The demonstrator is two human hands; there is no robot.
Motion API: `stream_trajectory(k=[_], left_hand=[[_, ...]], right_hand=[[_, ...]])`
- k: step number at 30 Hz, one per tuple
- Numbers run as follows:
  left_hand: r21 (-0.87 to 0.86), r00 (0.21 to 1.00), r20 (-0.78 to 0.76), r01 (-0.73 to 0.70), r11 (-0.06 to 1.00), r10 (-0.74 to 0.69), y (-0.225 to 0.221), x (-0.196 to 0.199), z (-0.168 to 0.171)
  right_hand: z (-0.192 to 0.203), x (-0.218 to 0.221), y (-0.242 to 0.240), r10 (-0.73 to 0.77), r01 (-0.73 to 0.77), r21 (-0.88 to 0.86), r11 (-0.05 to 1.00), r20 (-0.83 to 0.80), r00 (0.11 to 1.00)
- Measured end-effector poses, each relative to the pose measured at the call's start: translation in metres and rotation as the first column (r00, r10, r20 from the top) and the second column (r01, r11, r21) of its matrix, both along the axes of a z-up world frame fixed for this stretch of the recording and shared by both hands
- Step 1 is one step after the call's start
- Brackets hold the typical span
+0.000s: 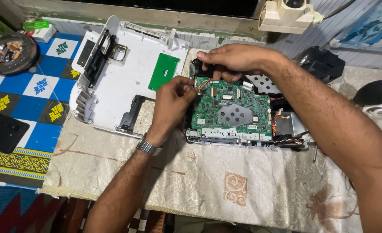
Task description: Disassembling an electronic device by removing screws and lifting the internal circuit board.
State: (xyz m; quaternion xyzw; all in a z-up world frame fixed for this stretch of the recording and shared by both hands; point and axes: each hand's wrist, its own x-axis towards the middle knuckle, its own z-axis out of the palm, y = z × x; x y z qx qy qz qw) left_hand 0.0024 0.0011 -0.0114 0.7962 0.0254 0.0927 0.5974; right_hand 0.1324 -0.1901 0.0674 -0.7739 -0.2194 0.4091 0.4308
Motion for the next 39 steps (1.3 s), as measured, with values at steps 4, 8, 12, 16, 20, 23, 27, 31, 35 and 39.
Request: stream_trajectory(k=[4,8,12,16,20,23,27,31,35,39], left_hand=[[-0.006,1.0,0.01,0.005,1.0,-0.005,-0.001,-0.002,0.005],[0.053,1.0,0.002,0.009,0.999,-0.009,-0.003,-0.005,0.01],[0.047,1.0,-0.008,0.022,0.999,-0.022,-0.003,-0.008,0.014],[0.077,1.0,0.017,0.023,0.997,-0.024,-0.002,-0.005,0.009],[0.107,0.999,0.043,-0.006,0.994,0.001,-0.001,-0.006,0.007],[0.125,0.999,0.045,-0.025,0.992,0.019,-0.001,-0.006,0.006],[0.132,0.997,0.064,-0.043,0.99,0.035,-0.003,-0.01,0.011],[0.153,0.996,0.079,-0.055,0.987,0.044,-0.003,-0.011,0.009],[0.158,0.992,0.11,-0.071,0.985,0.054,-0.002,-0.009,0.005],[0.172,0.991,0.122,-0.066,0.983,0.045,-0.002,-0.009,0.004]], right_hand=[[0.009,-0.008,0.003,-0.066,0.066,0.014,0.998,-0.017,0.998],[0.032,-0.023,0.009,-0.233,0.24,-0.21,0.948,0.056,0.971],[0.042,-0.029,0.004,-0.173,0.222,-0.294,0.93,0.184,0.968],[0.055,-0.04,-0.003,-0.178,0.27,-0.335,0.903,0.281,0.943],[0.054,-0.044,-0.014,-0.076,0.262,-0.366,0.893,0.451,0.889],[0.047,-0.045,-0.024,-0.024,0.267,-0.394,0.88,0.523,0.852],[0.051,-0.058,-0.031,-0.095,0.278,-0.328,0.903,0.478,0.873],[0.056,-0.065,-0.037,-0.105,0.302,-0.331,0.894,0.5,0.86],[0.051,-0.065,-0.045,-0.134,0.321,-0.298,0.899,0.511,0.849],[0.059,-0.074,-0.05,-0.156,0.357,-0.303,0.884,0.528,0.835]])
